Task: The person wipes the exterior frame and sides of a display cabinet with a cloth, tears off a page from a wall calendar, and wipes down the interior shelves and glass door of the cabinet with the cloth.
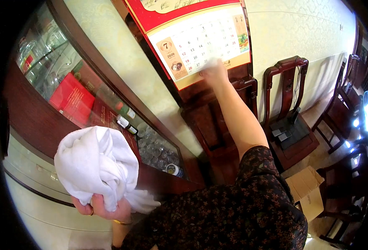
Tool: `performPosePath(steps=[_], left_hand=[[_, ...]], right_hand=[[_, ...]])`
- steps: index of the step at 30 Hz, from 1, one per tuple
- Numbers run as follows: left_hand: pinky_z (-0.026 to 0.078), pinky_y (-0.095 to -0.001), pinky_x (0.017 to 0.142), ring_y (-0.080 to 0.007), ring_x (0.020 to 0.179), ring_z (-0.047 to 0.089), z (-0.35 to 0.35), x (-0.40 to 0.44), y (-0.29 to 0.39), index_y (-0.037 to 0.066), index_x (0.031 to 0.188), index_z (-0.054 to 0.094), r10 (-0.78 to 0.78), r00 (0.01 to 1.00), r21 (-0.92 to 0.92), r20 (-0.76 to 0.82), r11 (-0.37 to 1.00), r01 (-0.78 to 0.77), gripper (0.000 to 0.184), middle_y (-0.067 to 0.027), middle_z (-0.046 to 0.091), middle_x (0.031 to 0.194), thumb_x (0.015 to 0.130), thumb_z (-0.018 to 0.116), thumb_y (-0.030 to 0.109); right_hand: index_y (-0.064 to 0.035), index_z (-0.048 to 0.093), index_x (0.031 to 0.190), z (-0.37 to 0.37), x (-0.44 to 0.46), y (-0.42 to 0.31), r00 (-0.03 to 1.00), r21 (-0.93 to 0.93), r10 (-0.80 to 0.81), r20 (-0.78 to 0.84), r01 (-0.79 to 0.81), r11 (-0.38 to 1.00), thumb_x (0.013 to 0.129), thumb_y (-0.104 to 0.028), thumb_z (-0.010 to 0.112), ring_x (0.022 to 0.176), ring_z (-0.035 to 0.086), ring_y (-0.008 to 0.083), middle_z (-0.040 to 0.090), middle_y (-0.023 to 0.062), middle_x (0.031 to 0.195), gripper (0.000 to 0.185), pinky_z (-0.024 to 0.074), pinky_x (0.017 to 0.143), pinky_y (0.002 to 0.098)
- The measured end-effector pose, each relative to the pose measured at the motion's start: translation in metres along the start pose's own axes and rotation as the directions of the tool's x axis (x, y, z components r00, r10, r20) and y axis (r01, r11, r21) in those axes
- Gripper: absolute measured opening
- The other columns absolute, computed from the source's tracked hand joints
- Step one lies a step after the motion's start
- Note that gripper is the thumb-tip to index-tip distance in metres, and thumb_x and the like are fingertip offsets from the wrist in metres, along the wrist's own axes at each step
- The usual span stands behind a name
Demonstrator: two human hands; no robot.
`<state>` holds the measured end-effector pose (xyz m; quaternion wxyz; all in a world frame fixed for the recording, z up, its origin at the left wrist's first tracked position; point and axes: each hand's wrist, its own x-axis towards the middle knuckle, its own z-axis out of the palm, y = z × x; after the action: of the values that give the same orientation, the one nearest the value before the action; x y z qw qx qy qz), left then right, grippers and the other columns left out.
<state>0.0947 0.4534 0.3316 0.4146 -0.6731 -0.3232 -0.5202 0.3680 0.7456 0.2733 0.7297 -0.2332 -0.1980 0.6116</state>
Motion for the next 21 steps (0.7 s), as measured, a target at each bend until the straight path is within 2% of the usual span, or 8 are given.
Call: performPosePath(steps=[3, 8, 9, 11, 13, 16, 19, 21], left_hand=[[0.037, -0.0404, 0.087, -0.0325, 0.108, 0.042, -0.002, 0.000, 0.002, 0.008, 0.109, 0.053, 0.000, 1.000, 0.002, 0.006, 1.000, 0.000, 0.044, -0.0200, 0.036, 0.123, 0.071, 0.068, 0.022], [0.037, -0.0405, 0.087, -0.0326, 0.108, 0.042, -0.004, 0.000, 0.004, 0.008, 0.109, 0.053, 0.000, 1.000, 0.005, 0.012, 1.000, 0.000, 0.043, -0.0199, 0.036, 0.123, 0.071, 0.068, 0.022], [0.037, -0.0405, 0.086, -0.0326, 0.108, 0.042, -0.005, 0.000, 0.005, 0.008, 0.109, 0.053, 0.000, 1.000, 0.005, 0.011, 1.000, 0.000, 0.043, -0.0198, 0.037, 0.123, 0.071, 0.068, 0.022], [0.037, -0.0405, 0.086, -0.0326, 0.108, 0.042, -0.006, 0.000, 0.005, 0.009, 0.109, 0.053, 0.003, 1.000, 0.004, 0.013, 1.000, -0.003, 0.043, -0.0198, 0.037, 0.123, 0.071, 0.068, 0.022], [0.037, -0.0405, 0.086, -0.0327, 0.108, 0.042, -0.008, -0.001, 0.007, 0.009, 0.108, 0.053, 0.006, 1.000, 0.002, 0.015, 1.000, -0.006, 0.043, -0.0197, 0.037, 0.123, 0.071, 0.068, 0.022], [0.037, -0.0405, 0.086, -0.0327, 0.107, 0.042, -0.009, -0.001, 0.008, 0.009, 0.108, 0.053, 0.007, 1.000, 0.008, 0.015, 1.000, -0.007, 0.042, -0.0196, 0.037, 0.123, 0.071, 0.068, 0.022], [0.038, -0.0405, 0.086, -0.0327, 0.107, 0.042, -0.010, -0.001, 0.009, 0.009, 0.108, 0.053, 0.004, 1.000, 0.010, 0.019, 1.000, -0.004, 0.042, -0.0195, 0.037, 0.123, 0.071, 0.069, 0.022], [0.038, -0.0405, 0.086, -0.0328, 0.107, 0.042, -0.011, 0.000, 0.008, 0.010, 0.108, 0.053, 0.003, 1.000, 0.011, 0.023, 1.000, -0.004, 0.042, -0.0194, 0.037, 0.123, 0.071, 0.069, 0.022]], right_hand=[[0.0060, 0.026, 0.127, 0.005, -0.012, -0.005, 0.993, 0.198, 0.100, -0.059, -0.086, 0.976, 0.092, -0.047, 0.029, 0.102, 0.044, 0.0266, 0.039, 0.0153, 0.118, 0.064, 0.0391, 0.083, 0.0412], [0.0076, 0.024, 0.128, 0.003, -0.020, -0.012, 0.995, 0.193, 0.099, -0.012, -0.095, 0.977, 0.092, -0.046, 0.030, 0.102, 0.044, 0.0287, 0.041, 0.0164, 0.117, 0.065, 0.0393, 0.085, 0.0423], [0.0079, 0.023, 0.128, 0.000, -0.016, -0.011, 0.997, 0.149, 0.072, 0.007, -0.072, 0.986, 0.092, -0.046, 0.030, 0.102, 0.044, 0.0292, 0.041, 0.0167, 0.117, 0.065, 0.0393, 0.086, 0.0426], [0.0079, 0.023, 0.129, -0.048, 0.045, 0.013, 0.975, -0.241, -0.117, 0.188, 0.161, 0.957, 0.092, -0.045, 0.030, 0.102, 0.045, 0.0293, 0.041, 0.0168, 0.116, 0.065, 0.0395, 0.087, 0.0428], [0.0079, 0.023, 0.129, -0.071, 0.076, 0.025, 0.885, -0.536, -0.209, 0.416, 0.424, 0.730, 0.093, -0.045, 0.030, 0.102, 0.045, 0.0295, 0.042, 0.0169, 0.115, 0.064, 0.0397, 0.087, 0.0431], [0.0047, 0.024, 0.130, -0.062, 0.064, 0.022, 0.909, -0.597, -0.180, 0.375, 0.386, 0.703, 0.092, -0.045, 0.031, 0.104, 0.044, 0.0288, 0.042, 0.0159, 0.115, 0.063, 0.0402, 0.086, 0.0433], [-0.0006, 0.033, 0.126, -0.018, 0.004, -0.002, 0.973, -0.626, -0.064, 0.221, 0.192, 0.755, 0.092, -0.044, 0.035, 0.097, 0.046, 0.0252, 0.046, 0.0131, 0.110, 0.055, 0.0412, 0.085, 0.0424], [-0.0052, 0.046, 0.114, -0.013, 0.005, 0.000, 0.980, -0.036, -0.003, -0.199, -0.004, 0.999, 0.090, -0.037, 0.046, 0.082, 0.049, 0.0196, 0.052, 0.0083, 0.098, 0.040, 0.0444, 0.078, 0.0388]])
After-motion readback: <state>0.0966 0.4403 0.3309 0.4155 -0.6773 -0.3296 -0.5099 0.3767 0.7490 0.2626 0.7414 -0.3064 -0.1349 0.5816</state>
